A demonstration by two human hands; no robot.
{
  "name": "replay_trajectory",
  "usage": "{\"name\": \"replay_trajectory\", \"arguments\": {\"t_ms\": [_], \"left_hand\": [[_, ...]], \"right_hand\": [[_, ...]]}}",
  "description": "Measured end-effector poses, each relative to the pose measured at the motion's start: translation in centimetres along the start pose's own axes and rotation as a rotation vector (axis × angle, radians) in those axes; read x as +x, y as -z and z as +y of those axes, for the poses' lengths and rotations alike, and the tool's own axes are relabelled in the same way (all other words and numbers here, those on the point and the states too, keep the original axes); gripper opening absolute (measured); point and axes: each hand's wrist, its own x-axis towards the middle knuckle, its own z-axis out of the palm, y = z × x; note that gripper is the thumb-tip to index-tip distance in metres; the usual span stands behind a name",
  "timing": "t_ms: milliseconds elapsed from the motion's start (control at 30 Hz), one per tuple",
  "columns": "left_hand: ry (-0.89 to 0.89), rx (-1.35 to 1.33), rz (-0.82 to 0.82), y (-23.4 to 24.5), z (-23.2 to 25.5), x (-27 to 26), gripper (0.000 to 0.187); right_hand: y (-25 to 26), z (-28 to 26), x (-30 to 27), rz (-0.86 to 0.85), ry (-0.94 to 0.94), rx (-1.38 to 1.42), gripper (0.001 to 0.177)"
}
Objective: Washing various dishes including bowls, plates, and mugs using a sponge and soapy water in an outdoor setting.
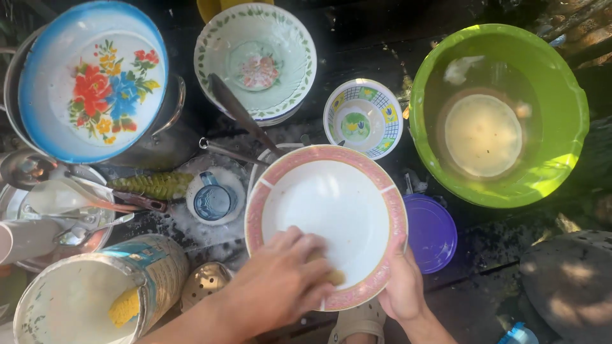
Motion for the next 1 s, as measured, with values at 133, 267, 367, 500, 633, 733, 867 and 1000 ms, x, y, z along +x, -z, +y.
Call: {"name": "replay_trajectory", "arguments": {"t_ms": [133,267,367,500,633,733,867,1000], "left_hand": [[0.167,0.338,0.209,-0.3,-3.9,1.8,0.02],[0.115,0.63,0.252,-2.5,-2.4,6.8,0.027],[-0.045,0.083,0.263,-4.2,0.8,6.2,0.054],[-0.089,0.128,-0.11,-3.9,-0.7,3.8,0.049],[0.09,0.567,0.103,-2.4,-3.0,6.2,0.05],[0.069,0.535,0.23,-4.1,-2.7,9.8,0.057],[-0.111,0.037,0.058,-4.6,0.4,8.5,0.055],[-0.101,0.105,-0.354,-2.5,-1.8,6.4,0.058]], "right_hand": [[1.0,-0.7,-0.2,0.003,0.056,-0.048,0.065],[0.5,-0.6,-0.4,0.007,0.039,-0.053,0.065],[1.8,-0.4,-0.8,-0.05,0.044,0.037,0.064],[3.3,-0.7,-0.7,0.132,-0.007,0.053,0.063],[4.5,-0.1,-1.1,0.103,-0.002,0.033,0.062],[2.9,-0.2,-0.9,0.01,0.035,-0.057,0.062],[4.2,-0.4,-0.7,0.106,-0.008,0.119,0.06],[5.1,-1.9,-0.8,0.224,0.016,0.063,0.063]]}}
